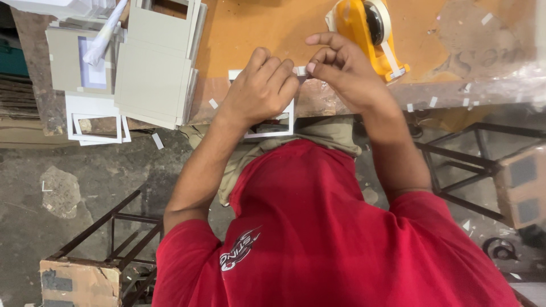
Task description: The person assembles white rectangular frames by folding and taping edges with a handheld tape dispenser. They repeatedly pick frames from a stack, fold the flaps, apply tape to secure corners, and set the finished frames aside on the table.
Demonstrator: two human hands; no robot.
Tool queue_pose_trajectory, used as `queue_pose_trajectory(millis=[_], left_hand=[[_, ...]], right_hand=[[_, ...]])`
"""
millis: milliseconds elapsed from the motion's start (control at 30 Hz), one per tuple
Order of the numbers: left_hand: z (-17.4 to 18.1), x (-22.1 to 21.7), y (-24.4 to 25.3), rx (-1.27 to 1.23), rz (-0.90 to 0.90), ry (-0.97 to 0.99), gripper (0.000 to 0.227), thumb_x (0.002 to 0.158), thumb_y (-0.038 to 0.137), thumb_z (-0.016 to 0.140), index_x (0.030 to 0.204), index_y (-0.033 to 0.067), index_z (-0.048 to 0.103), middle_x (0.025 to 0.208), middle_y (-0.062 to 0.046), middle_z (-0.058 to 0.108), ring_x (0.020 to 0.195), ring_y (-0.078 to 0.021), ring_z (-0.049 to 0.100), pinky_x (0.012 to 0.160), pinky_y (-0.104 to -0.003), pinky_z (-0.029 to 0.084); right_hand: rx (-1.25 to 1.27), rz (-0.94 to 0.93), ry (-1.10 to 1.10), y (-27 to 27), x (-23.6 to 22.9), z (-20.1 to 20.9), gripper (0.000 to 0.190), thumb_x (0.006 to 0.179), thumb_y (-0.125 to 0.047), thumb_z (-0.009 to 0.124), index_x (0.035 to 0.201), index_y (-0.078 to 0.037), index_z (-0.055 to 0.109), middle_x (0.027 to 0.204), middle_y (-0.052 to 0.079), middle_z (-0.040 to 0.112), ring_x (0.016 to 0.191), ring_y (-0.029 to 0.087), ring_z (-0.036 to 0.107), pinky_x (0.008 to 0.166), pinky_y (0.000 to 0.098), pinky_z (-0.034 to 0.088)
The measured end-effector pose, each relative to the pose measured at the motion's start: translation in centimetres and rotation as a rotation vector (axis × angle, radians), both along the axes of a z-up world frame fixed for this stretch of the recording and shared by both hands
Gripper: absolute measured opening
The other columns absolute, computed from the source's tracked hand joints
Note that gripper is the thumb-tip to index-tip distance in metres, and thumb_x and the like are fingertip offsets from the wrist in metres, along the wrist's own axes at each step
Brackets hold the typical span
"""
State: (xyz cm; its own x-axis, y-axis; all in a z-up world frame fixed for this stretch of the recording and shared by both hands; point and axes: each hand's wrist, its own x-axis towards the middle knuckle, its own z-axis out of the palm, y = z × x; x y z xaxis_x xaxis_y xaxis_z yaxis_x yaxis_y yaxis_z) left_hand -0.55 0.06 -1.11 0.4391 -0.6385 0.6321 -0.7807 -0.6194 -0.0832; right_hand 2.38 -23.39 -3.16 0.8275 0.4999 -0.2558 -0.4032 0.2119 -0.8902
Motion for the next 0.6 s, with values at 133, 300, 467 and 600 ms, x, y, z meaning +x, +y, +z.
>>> queue_pose_trajectory(millis=[133,300,467,600], left_hand=[[0.0,0.0,-0.1,-0.009,0.007,-0.015,0.013,0.089,0.007,0.072,0.084,0.0055,0.06,0.098,-0.011,0.068,0.086,-0.0204,0.06,0.086,-0.039,0.048],[0.2,-0.1,0.0,-0.014,0.003,-0.003,0.014,0.087,0.008,0.072,0.082,0.0059,0.059,0.097,-0.011,0.068,0.085,-0.0211,0.061,0.085,-0.039,0.049],[0.5,0.0,-0.1,-0.006,0.007,-0.011,0.013,0.087,0.007,0.072,0.083,0.0057,0.06,0.097,-0.011,0.068,0.085,-0.021,0.061,0.085,-0.039,0.048],[0.9,0.0,-0.1,-0.004,0.001,-0.004,0.011,0.087,0.007,0.071,0.085,0.0054,0.06,0.098,-0.01,0.068,0.085,-0.0207,0.06,0.086,-0.038,0.048]], right_hand=[[-0.027,0.006,-0.016,0.5,-0.1,1.0,0.047,0.099,0.005,0.068,0.142,-0.001,0.051,0.097,-0.001,0.065,0.091,0.005,0.061,0.082,0.0188,0.05],[-0.056,-0.012,-0.024,1.2,-0.2,2.3,0.045,0.099,0.004,0.068,0.141,-0.001,0.051,0.097,-0.001,0.065,0.09,0.004,0.061,0.081,0.0183,0.049],[-0.069,-0.008,-0.041,1.4,-0.3,2.2,0.044,0.1,0.003,0.068,0.141,-0.002,0.052,0.097,-0.001,0.066,0.09,0.004,0.062,0.081,0.0183,0.049],[-0.102,-0.012,-0.062,1.3,-0.3,1.3,0.042,0.099,0.004,0.067,0.139,-0.001,0.052,0.097,0.0,0.067,0.091,0.005,0.065,0.084,0.0195,0.053]])
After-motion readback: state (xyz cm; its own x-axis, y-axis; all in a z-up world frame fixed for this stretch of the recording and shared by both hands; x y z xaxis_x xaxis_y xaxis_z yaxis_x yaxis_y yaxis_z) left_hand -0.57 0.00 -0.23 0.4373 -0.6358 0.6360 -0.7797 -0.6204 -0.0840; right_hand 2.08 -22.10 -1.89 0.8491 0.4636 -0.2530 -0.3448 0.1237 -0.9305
